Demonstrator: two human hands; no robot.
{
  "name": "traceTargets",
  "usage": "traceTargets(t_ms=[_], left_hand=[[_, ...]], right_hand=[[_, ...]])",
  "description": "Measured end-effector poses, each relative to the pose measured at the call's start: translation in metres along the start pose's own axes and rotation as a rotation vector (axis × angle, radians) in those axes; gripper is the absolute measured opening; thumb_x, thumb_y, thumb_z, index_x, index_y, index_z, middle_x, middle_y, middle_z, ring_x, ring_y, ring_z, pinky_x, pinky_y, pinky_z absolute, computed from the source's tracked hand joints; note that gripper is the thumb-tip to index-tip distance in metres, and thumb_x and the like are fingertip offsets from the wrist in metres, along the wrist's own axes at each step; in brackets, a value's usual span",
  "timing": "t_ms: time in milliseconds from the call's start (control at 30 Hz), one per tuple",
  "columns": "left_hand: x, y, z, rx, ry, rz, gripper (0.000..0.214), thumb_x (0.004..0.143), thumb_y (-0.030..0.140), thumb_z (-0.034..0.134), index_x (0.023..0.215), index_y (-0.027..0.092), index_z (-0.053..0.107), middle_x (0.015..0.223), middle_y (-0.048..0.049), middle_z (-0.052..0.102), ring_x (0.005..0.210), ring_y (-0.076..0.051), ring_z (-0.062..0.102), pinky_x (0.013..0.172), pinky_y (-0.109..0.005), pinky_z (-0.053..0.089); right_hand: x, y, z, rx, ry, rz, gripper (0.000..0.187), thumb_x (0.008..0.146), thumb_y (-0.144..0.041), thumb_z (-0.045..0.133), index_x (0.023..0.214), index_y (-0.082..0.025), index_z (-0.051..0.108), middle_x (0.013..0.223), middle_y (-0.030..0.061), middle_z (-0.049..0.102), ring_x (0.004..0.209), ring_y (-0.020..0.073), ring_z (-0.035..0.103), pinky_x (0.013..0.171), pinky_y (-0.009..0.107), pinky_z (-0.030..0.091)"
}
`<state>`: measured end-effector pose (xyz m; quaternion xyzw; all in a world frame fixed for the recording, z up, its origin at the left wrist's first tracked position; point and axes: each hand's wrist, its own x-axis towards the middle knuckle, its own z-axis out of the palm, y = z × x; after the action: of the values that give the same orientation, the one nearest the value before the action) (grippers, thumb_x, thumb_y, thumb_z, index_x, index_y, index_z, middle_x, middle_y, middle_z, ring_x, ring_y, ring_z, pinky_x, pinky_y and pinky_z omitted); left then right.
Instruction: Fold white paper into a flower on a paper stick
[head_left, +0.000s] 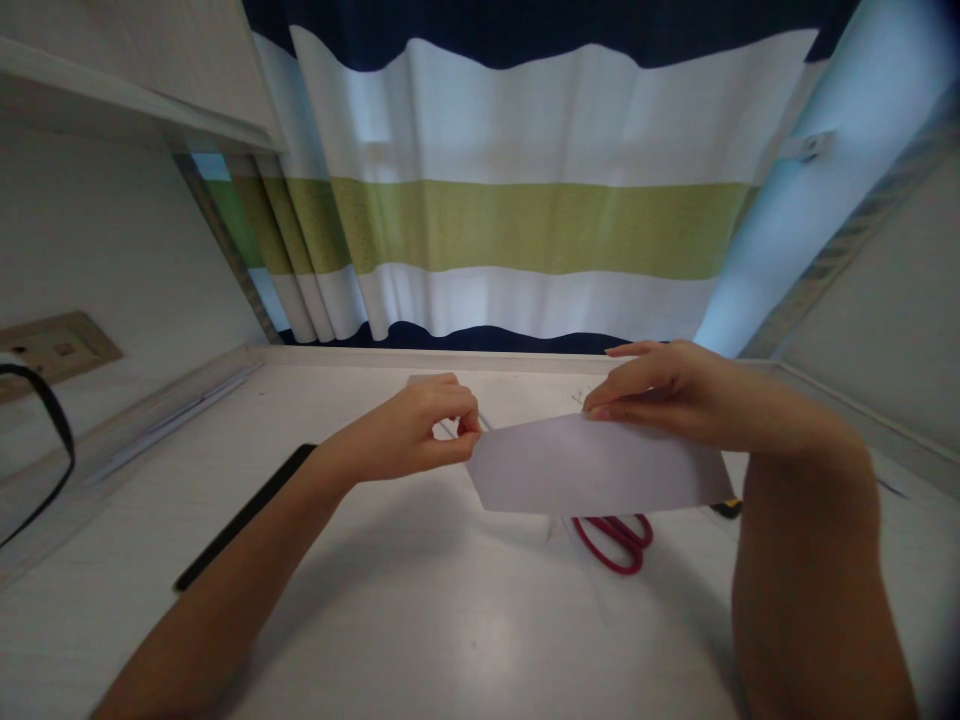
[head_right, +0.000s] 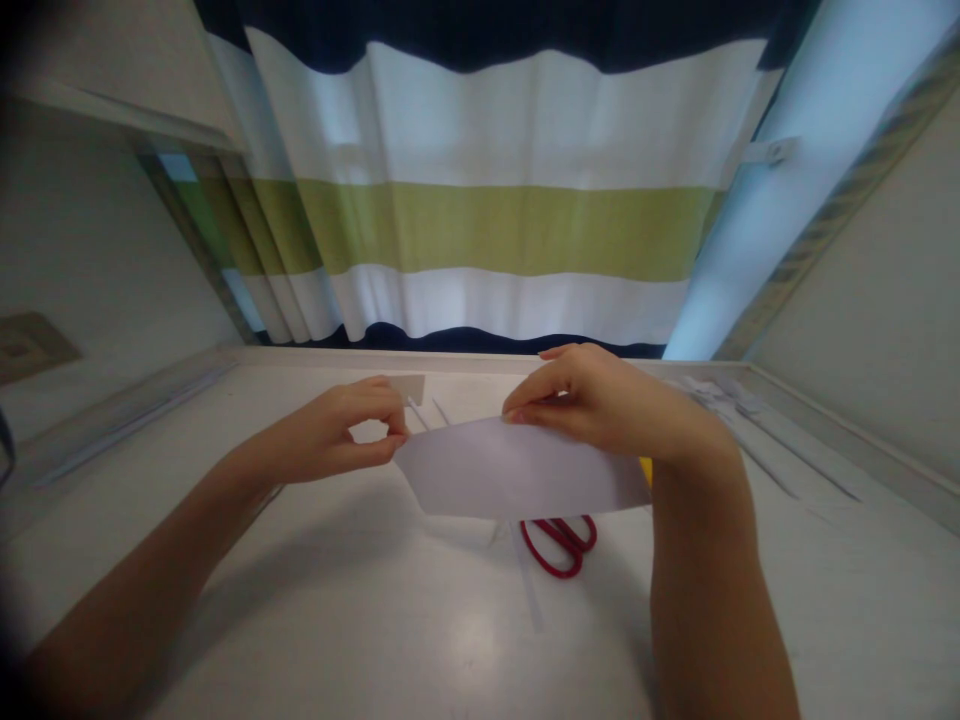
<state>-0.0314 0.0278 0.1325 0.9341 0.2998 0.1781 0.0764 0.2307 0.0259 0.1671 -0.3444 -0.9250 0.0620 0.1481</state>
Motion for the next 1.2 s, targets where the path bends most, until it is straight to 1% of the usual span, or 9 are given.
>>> traceTargets(t_ms=[200,433,500,600,700,733,867,1000,1200], left_hand=[[-0.002,-0.005,-0.003,0.035,0.035,0.002,0.008,0.075,0.012,0.047,0.069,0.015,0.051,0.070,0.0014,0.053,0.073,-0.011,0.045,0.068,-0.021,0.036],[-0.005,-0.007,-0.007,0.095,0.041,-0.023,0.008,0.074,0.013,0.046,0.068,0.015,0.051,0.070,0.0014,0.052,0.071,-0.011,0.046,0.066,-0.022,0.036],[-0.008,-0.016,-0.009,0.162,0.058,-0.065,0.008,0.074,0.015,0.046,0.069,0.015,0.052,0.071,0.0004,0.053,0.071,-0.012,0.047,0.066,-0.023,0.036],[-0.012,-0.034,-0.013,0.269,0.102,-0.147,0.010,0.073,0.021,0.049,0.067,0.015,0.053,0.069,-0.0003,0.053,0.069,-0.013,0.047,0.065,-0.025,0.036],[-0.012,-0.040,-0.015,0.239,0.198,-0.219,0.015,0.077,0.027,0.048,0.075,0.016,0.057,0.073,-0.0008,0.055,0.070,-0.013,0.050,0.063,-0.024,0.038],[-0.011,-0.038,-0.014,0.213,0.253,-0.231,0.017,0.079,0.029,0.046,0.080,0.017,0.058,0.077,-0.0012,0.056,0.072,-0.013,0.051,0.062,-0.023,0.038],[-0.003,-0.012,-0.004,0.183,0.468,-0.187,0.023,0.084,0.032,0.042,0.095,0.017,0.055,0.092,-0.0042,0.059,0.086,-0.015,0.052,0.070,-0.025,0.040],[0.003,0.006,0.010,0.304,0.395,-0.084,0.028,0.082,0.034,0.046,0.102,0.015,0.053,0.101,-0.0066,0.059,0.095,-0.019,0.050,0.085,-0.032,0.036],[0.005,0.003,0.017,0.433,0.276,-0.110,0.019,0.085,0.028,0.041,0.084,0.017,0.057,0.080,-0.0034,0.062,0.078,-0.018,0.053,0.073,-0.032,0.037]], right_hand=[[-0.009,0.008,-0.002,-0.009,0.046,0.055,0.017,0.078,-0.028,0.050,0.078,-0.025,0.066,0.075,-0.0056,0.068,0.066,0.0114,0.059,0.096,0.037,0.027],[-0.012,0.009,-0.005,-0.005,0.076,0.062,0.019,0.078,-0.033,0.048,0.077,-0.026,0.066,0.075,-0.0048,0.068,0.066,0.0135,0.060,0.095,0.039,0.030],[-0.019,0.011,-0.009,-0.009,0.119,0.090,0.021,0.077,-0.036,0.048,0.075,-0.026,0.066,0.073,-0.0028,0.068,0.064,0.0149,0.059,0.089,0.039,0.036],[-0.035,0.017,-0.017,-0.012,0.255,0.208,0.025,0.075,-0.043,0.048,0.074,-0.025,0.067,0.074,0.0015,0.067,0.065,0.0178,0.058,0.066,0.034,0.045],[-0.042,0.019,-0.021,0.013,0.359,0.349,0.024,0.074,-0.043,0.051,0.079,-0.025,0.066,0.078,0.0026,0.066,0.067,0.0165,0.058,0.051,0.026,0.043],[-0.040,0.017,-0.019,0.035,0.313,0.381,0.024,0.075,-0.042,0.051,0.081,-0.024,0.065,0.078,0.0026,0.066,0.066,0.0154,0.058,0.050,0.025,0.043],[-0.007,0.003,-0.001,-0.017,0.192,0.255,0.020,0.077,-0.033,0.049,0.076,-0.021,0.065,0.075,0.0004,0.066,0.064,0.0121,0.057,0.058,0.023,0.043],[0.025,-0.014,0.021,-0.078,0.156,0.098,0.019,0.079,-0.022,0.046,0.084,-0.020,0.064,0.081,0.0015,0.066,0.071,0.0136,0.057,0.065,0.024,0.040],[0.037,-0.026,0.038,-0.112,0.183,0.052,0.021,0.080,-0.020,0.042,0.091,-0.020,0.060,0.077,0.0027,0.064,0.071,0.0140,0.056,0.064,0.024,0.036]])
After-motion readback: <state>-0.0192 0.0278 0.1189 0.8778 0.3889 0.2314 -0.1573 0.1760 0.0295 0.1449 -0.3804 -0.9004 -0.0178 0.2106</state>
